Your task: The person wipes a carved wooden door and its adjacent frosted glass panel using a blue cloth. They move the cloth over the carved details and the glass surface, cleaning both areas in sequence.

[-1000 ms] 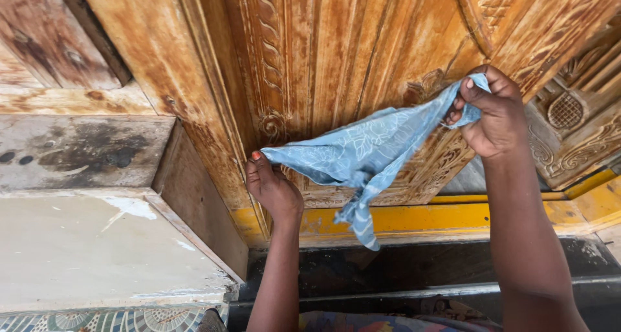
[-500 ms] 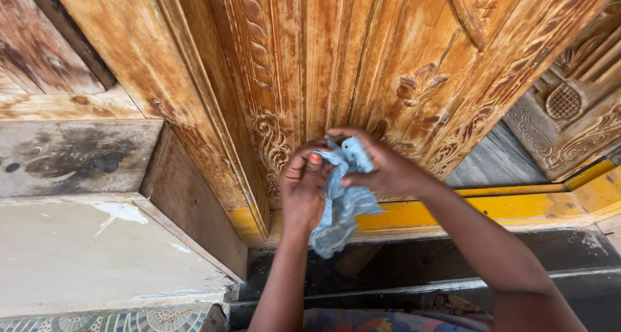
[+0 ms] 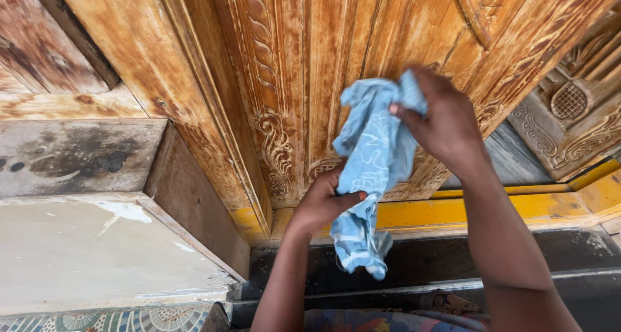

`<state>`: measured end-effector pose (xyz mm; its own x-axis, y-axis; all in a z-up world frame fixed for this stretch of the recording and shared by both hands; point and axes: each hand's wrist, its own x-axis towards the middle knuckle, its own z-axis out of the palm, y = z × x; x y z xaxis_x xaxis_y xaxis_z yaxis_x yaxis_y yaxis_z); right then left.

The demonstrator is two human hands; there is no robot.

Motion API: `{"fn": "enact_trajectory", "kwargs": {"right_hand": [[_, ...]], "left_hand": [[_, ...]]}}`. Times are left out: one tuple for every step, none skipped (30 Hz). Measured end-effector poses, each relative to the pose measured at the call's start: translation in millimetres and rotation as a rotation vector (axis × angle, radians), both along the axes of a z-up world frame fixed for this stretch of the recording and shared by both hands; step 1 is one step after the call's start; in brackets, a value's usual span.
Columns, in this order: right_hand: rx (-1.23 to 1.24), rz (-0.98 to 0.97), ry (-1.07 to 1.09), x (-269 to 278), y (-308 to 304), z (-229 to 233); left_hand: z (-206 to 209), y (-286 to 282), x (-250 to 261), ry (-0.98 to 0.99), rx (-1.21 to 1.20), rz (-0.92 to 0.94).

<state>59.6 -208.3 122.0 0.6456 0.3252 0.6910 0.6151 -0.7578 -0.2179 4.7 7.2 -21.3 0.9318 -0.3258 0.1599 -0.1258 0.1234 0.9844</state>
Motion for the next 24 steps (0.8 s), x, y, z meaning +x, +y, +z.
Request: {"fn": "enact_trajectory", "kwargs": {"right_hand": [[-0.097, -0.064, 0.137, -2.4, -0.9, 4.0], [-0.196, -0.127, 0.274, -4.3, -1.8, 6.8], [-0.294, -0.191, 0.411, -5.8, -2.4, 7.8], [-0.232, -0.188, 0.329, -7.3, -1.3, 6.4], [-0.171, -0.184, 0.246, -9.3, 0.7, 3.3], [-0.109, -0.177, 0.163, -11.0, 3.0, 0.6], [-0.068, 0.047, 0.164, -12.9, 6.5, -2.7], [-0.024, 0.27, 0.165, -15.2, 11.1, -6.8], [0.021, 0.492, 0.166, -17.4, 15.0, -9.9], [-0.069, 0.521, 0.159, -20.1, 19.3, -13.6], [-0.16, 0.55, 0.152, -21.9, 25.7, -17.5], [-0.249, 0.576, 0.145, -23.0, 32.6, -21.0], [-0.256, 0.556, 0.302, -23.1, 37.7, -23.5], [-0.261, 0.535, 0.456, -22.4, 42.2, -25.7], [-0.265, 0.512, 0.611, -20.8, 45.3, -27.8], [-0.252, 0.378, 0.74, -17.0, 45.7, -28.5], [-0.238, 0.242, 0.867, -12.0, 44.3, -29.3], [-0.224, 0.103, 0.991, -6.2, 41.9, -30.6], [-0.079, 0.255, 0.882, -0.2, 36.9, -31.9], [0.064, 0.403, 0.766, 5.8, 30.3, -33.0], [0.207, 0.547, 0.643, 11.5, 26.6, -36.0], [0.299, 0.608, 0.698, 16.7, 27.2, -40.6], [0.393, 0.67, 0.753, 20.8, 29.1, -45.2], [0.488, 0.73, 0.81, 23.3, 31.7, -50.0]], "left_hand": [[-2.5, 6.9, 0.1, -0.007, -0.104, -0.033], [-4.4, 14.3, -0.3, -0.013, -0.209, -0.064], [-5.4, 19.9, -0.7, -0.019, -0.315, -0.096], [-5.8, 23.4, -0.9, -0.014, -0.384, -0.087], [-5.2, 26.0, -1.1, -0.009, -0.454, -0.078], [-3.6, 27.6, -1.7, -0.006, -0.523, -0.065], [-1.6, 27.5, -2.4, -0.042, -0.475, -0.044], [0.4, 25.7, -2.9, -0.076, -0.424, -0.024], [2.6, 24.1, -3.4, -0.11, -0.373, -0.005], [4.7, 23.9, -4.3, -0.176, -0.257, -0.013], [6.6, 23.6, -5.2, -0.242, -0.14, -0.021], [8.3, 23.3, -5.7, -0.308, -0.023, -0.032], [10.0, 23.3, -5.6, -0.341, -0.008, -0.012], [11.8, 24.2, -5.5, -0.376, 0.008, 0.01], [13.7, 24.9, -5.1, -0.41, 0.024, 0.031], [16.2, 24.6, -2.7, -0.305, -0.088, 0.096], [19.1, 24.2, -0.2, -0.198, -0.2, 0.16], [22.2, 23.6, 2.2, -0.092, -0.312, 0.223], [24.8, 22.5, 2.6, -0.106, -0.242, 0.354], [27.0, 20.5, 1.8, -0.119, -0.173, 0.485], [29.0, 17.9, 1.3, -0.133, -0.102, 0.615], [30.3, 16.2, -0.9, -0.235, -0.133, 0.593], [30.5, 14.5, -4.4, -0.337, -0.162, 0.568], [29.9, 12.2, -6.5, -0.435, -0.189, 0.54]]}}
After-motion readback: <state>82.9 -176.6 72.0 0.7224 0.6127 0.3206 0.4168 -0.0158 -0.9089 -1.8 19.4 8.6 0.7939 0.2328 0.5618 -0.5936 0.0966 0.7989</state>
